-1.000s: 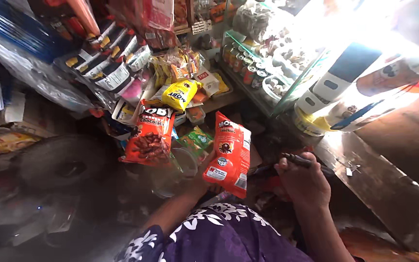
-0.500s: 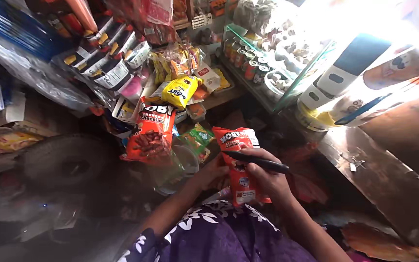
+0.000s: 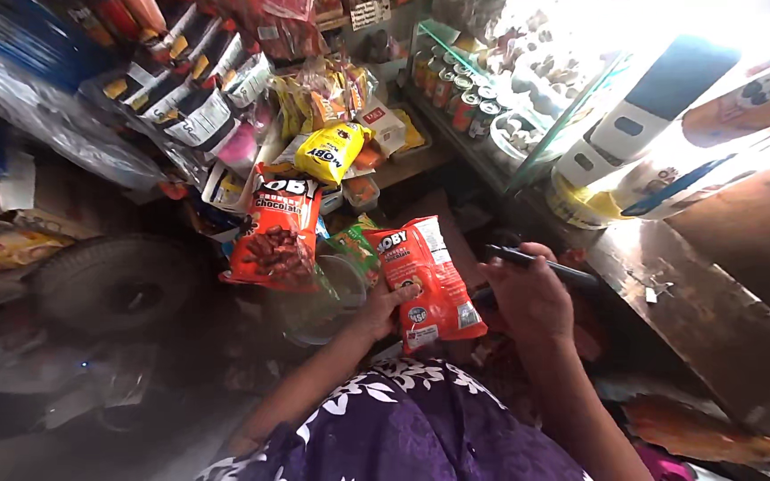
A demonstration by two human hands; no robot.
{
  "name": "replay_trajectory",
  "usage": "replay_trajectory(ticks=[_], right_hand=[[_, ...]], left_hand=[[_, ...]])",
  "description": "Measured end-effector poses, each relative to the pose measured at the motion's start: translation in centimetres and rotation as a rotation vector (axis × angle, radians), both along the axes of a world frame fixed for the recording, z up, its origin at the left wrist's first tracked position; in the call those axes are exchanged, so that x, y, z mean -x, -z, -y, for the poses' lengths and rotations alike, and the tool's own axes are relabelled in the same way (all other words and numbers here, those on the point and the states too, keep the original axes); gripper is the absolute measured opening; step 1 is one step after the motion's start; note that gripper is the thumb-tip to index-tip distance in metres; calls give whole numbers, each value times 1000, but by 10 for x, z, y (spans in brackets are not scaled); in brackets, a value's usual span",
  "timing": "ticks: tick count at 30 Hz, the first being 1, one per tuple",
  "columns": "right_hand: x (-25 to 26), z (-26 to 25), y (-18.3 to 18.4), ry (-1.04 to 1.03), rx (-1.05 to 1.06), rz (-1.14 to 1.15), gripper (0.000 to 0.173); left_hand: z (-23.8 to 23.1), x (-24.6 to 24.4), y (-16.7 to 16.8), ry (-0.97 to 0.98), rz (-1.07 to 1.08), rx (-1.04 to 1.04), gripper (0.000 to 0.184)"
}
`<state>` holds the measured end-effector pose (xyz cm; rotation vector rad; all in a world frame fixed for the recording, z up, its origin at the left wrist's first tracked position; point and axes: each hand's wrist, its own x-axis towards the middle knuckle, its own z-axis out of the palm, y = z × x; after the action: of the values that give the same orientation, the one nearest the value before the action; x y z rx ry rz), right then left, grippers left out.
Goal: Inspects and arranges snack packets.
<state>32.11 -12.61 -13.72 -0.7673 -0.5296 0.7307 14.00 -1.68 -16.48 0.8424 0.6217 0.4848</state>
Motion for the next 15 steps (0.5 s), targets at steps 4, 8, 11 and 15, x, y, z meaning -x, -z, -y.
replay_trajectory(ticks=[4,8,11,15], right_hand=[[-5,23,6,9,-69,-51,8],[12,35,6,48,-49,80,18],[18,37,3,75,-72,212,18],[18,28,2,149,-62,449,17]], left_hand=[[-8,3,-8,-48,23,57,42],[-16,4,-9,-45,49,45,39],[-16,4,-17,-21,44,2,37],[-11,4,-27,45,28,-101,44]])
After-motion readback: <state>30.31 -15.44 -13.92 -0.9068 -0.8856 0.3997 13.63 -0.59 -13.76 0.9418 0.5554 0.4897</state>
